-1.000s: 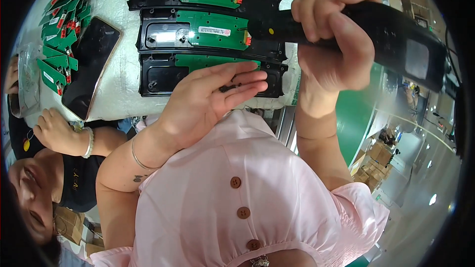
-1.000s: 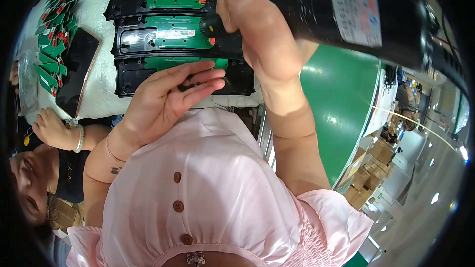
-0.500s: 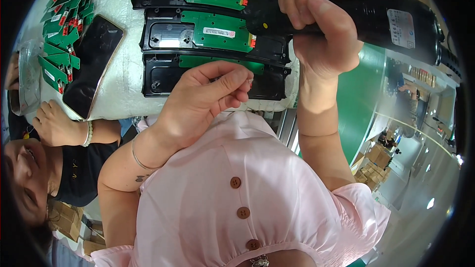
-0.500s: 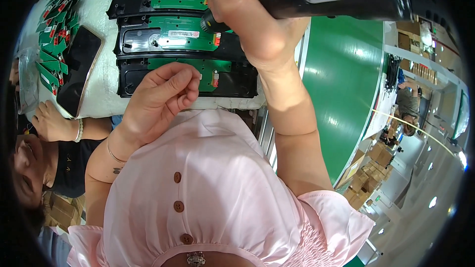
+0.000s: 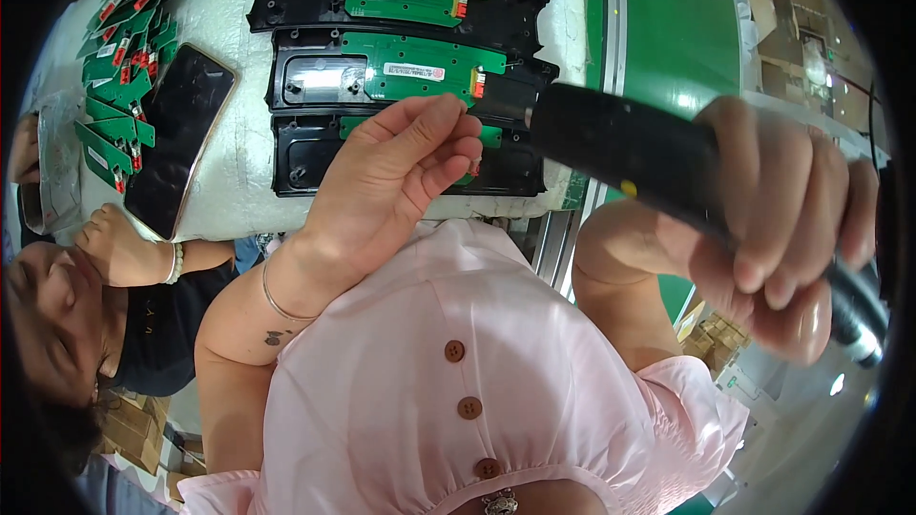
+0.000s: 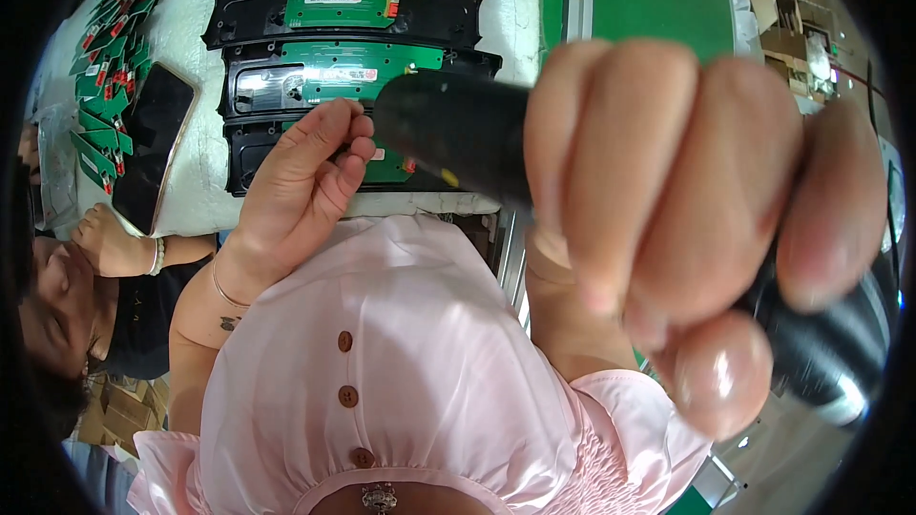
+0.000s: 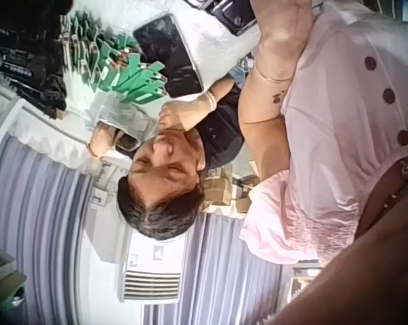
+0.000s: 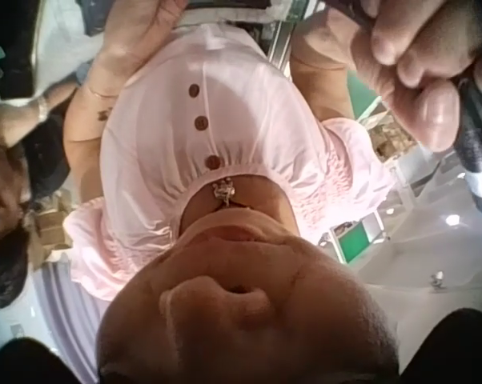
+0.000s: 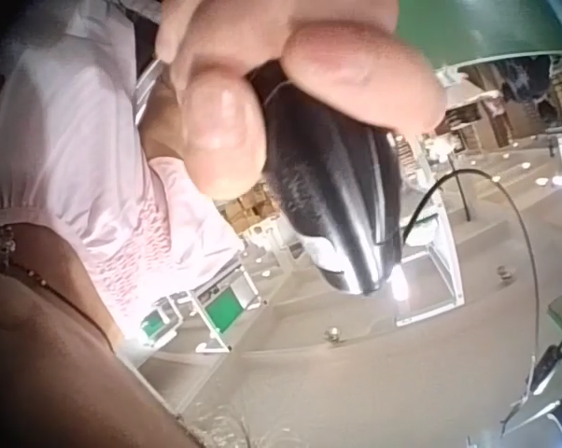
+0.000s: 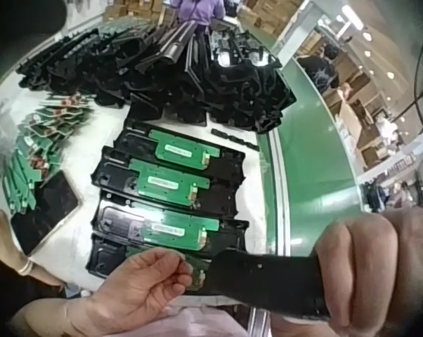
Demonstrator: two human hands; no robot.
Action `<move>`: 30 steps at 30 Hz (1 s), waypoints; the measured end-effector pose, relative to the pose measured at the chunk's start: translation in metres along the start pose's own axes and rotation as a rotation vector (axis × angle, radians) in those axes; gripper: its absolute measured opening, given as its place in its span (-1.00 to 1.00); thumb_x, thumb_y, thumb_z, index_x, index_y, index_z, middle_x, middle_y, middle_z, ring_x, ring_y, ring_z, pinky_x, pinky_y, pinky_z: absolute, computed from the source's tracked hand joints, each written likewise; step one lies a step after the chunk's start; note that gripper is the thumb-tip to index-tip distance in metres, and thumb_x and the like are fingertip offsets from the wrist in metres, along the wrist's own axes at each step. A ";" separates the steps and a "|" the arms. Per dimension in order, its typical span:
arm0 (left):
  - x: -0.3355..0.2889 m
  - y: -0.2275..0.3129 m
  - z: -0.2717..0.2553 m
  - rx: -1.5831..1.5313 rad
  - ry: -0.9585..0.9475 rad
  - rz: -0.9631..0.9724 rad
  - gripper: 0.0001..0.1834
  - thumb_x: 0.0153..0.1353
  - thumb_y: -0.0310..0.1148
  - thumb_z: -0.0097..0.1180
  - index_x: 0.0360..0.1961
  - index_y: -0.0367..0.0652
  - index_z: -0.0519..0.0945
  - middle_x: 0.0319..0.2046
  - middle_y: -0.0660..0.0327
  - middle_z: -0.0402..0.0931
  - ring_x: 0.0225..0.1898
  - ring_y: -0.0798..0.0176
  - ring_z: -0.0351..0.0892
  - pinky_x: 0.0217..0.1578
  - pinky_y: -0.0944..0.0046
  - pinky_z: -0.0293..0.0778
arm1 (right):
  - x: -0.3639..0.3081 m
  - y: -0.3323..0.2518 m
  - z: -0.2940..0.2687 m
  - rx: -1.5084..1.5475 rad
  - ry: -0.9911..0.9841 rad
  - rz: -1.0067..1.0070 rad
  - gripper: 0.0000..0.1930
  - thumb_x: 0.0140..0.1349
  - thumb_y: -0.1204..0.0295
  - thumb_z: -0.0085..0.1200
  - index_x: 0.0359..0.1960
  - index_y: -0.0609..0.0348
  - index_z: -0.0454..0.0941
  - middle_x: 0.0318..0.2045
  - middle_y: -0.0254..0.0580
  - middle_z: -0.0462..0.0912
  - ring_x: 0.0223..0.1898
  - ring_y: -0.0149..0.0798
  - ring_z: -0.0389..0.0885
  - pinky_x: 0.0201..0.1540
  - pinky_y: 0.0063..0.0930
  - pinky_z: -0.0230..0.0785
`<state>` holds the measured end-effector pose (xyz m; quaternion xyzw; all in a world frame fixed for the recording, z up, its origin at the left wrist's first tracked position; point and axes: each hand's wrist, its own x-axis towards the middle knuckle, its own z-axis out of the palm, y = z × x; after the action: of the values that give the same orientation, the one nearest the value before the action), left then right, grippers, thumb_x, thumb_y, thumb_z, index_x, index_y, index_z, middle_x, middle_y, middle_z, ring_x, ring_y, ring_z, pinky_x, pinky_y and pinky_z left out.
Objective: Assembling electronic components by placing green circuit boards into black plastic housings and securing them with an electric screwdriver.
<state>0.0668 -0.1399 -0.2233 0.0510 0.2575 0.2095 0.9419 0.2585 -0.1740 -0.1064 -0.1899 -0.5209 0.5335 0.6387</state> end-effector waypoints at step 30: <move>0.011 -0.011 0.001 -0.036 -0.021 0.076 -0.76 0.15 -0.16 0.09 -0.41 -0.12 0.51 -0.51 0.34 0.47 -0.48 0.50 0.42 -0.45 0.54 0.36 | -0.022 0.014 0.019 0.038 0.196 -0.141 -0.74 -0.19 0.57 0.09 -0.40 0.08 0.37 -0.68 -0.52 0.41 -0.63 -0.54 0.34 -0.37 -0.69 0.17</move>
<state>0.0797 -0.1458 -0.2297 0.0462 0.2417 0.2494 0.9366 0.2371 -0.1941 -0.1204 -0.1918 -0.4577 0.4761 0.7260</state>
